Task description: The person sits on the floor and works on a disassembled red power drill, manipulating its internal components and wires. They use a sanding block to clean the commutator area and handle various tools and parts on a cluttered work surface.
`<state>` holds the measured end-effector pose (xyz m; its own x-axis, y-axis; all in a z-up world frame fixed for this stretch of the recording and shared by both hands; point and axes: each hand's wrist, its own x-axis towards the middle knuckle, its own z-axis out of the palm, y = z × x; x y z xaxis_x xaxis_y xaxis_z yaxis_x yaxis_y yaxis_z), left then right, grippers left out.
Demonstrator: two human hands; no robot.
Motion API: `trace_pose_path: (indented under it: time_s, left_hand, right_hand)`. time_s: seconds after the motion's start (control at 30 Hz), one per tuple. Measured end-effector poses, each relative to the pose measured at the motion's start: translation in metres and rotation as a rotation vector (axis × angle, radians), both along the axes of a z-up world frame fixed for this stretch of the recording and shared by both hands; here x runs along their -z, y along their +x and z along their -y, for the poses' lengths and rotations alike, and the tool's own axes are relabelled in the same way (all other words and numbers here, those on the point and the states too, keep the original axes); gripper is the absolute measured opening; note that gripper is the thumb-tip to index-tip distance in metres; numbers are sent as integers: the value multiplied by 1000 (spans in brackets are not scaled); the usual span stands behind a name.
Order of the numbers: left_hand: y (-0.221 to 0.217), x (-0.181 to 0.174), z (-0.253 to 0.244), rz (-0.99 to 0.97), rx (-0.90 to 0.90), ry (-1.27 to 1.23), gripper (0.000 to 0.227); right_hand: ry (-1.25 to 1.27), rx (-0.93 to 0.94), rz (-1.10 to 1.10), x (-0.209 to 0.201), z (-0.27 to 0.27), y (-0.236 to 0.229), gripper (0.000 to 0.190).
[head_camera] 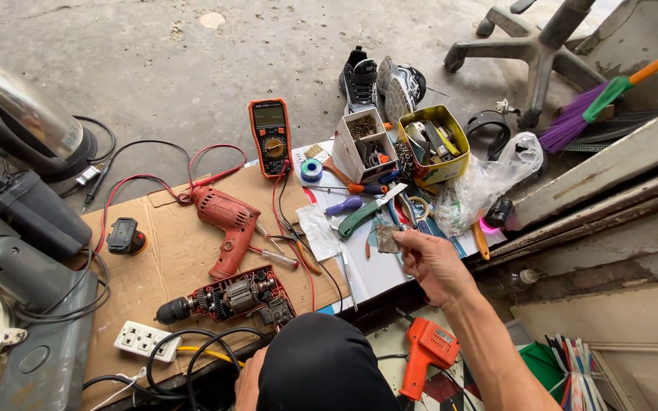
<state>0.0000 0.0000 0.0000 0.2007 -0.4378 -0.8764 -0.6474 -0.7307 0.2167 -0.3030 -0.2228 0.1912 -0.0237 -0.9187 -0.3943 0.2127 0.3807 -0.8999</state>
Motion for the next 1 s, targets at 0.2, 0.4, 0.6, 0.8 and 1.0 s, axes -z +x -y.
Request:
trace_pose_path:
  time_s: [0.2, 0.4, 0.6, 0.8, 1.0]
  left_hand:
    - [5, -158, 56, -6, -178, -214, 43]
    - [-10, -245, 60, -683, -791, -637, 44]
    - [-12, -234, 58, -1013, -883, -694, 46]
    - [-13, -210, 53, -1018, -913, -761, 43]
    - [-26, -195, 59, -831, -942, -618, 60]
  right_hand:
    - [-8, -72, -149, -17, -44, 31, 15]
    - [-1370, -135, -1055, -15, -102, 74, 18]
    - [-1633, -160, -1090, 0, -109, 87, 33]
    - [-1552, -214, -1045, 36, -119, 85, 39]
    - [-1429, -354, -922, 41, -128, 82, 36]
